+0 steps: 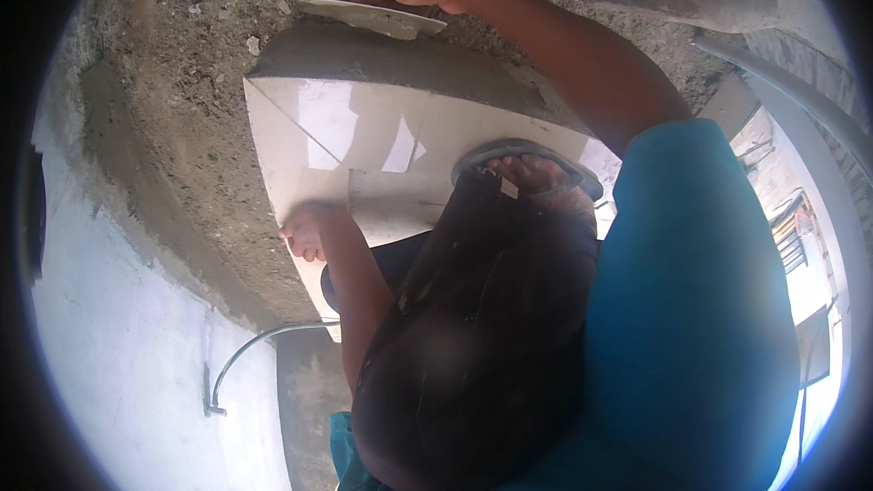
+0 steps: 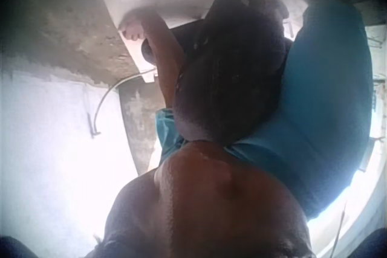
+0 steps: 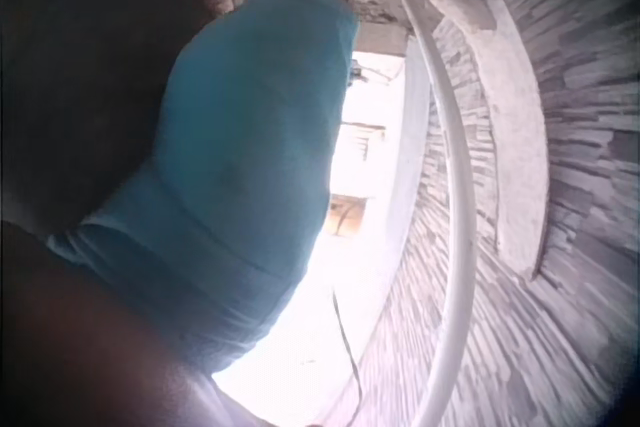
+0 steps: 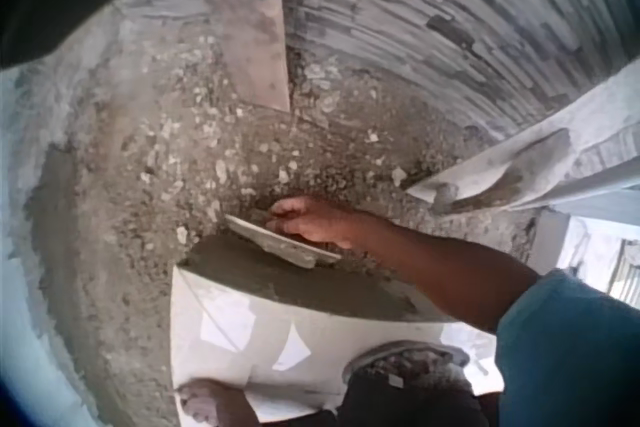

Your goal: The person scoops cement from a bucket using a hand trowel and applies it to a wall with a trowel, smoothing the surface repeatedly. The person works on a vertical wall section, repeatedly loading and spreading the cement to create a smooth finish.

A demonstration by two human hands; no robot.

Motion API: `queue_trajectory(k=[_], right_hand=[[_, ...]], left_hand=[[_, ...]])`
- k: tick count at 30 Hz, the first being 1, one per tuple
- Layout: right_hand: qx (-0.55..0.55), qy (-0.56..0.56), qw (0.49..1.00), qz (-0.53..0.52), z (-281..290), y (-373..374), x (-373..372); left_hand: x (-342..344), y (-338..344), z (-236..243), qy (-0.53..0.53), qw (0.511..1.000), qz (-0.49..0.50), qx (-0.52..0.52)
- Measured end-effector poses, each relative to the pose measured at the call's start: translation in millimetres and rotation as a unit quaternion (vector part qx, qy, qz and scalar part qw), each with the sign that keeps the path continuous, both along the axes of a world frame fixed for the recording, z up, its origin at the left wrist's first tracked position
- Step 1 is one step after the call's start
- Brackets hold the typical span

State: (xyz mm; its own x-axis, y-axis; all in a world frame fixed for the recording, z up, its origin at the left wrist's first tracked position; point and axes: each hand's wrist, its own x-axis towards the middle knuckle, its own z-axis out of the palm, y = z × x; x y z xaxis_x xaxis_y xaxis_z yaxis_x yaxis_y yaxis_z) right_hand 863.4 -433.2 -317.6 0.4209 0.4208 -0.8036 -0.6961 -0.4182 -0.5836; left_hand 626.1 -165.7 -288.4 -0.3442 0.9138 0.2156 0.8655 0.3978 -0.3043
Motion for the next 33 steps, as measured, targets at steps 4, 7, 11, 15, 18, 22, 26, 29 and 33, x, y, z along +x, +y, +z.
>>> queue_trajectory(k=[4,7,11,15,18,22,26,29,33], right_hand=[[0.035,-0.033,0.998,0.03,-8.5,27.5,12.1],[0.062,-0.036,0.996,0.058,0.0,40.2,23.0],[0.122,-0.045,0.991,0.031,-23.3,45.6,20.6],[0.182,-0.04,0.982,0.04,-9.1,38.8,21.5],[0.201,-0.068,0.977,0.031,13.5,37.1,17.0],[0.206,-0.11,0.97,0.067,33.1,36.2,15.0],[0.191,-0.191,0.96,0.075,62.7,23.4,9.5],[0.263,-0.119,0.956,0.057,66.3,21.3,4.7],[0.306,-0.012,0.951,0.034,49.5,11.0,6.4]], left_hand=[[-3.8,1.5,-4.7,-0.004,1.0,0.004,0.012],[-7.7,4.7,-5.1,-0.008,1.0,0.014,0.022],[-1.5,3.6,-0.2,-0.012,0.999,0.025,0.027],[10.5,8.5,14.6,0.005,1.0,0.022,0.022],[2.9,12.1,15.1,0.039,0.999,0.003,0.008],[10.4,9.3,18.5,0.01,1.0,-0.002,0.024],[9.2,2.1,17.6,-0.016,0.999,-0.021,0.021],[15.2,-0.8,20.9,-0.036,0.998,-0.026,0.038],[0.2,2.1,-5.2,-0.062,0.996,-0.042,0.043]])
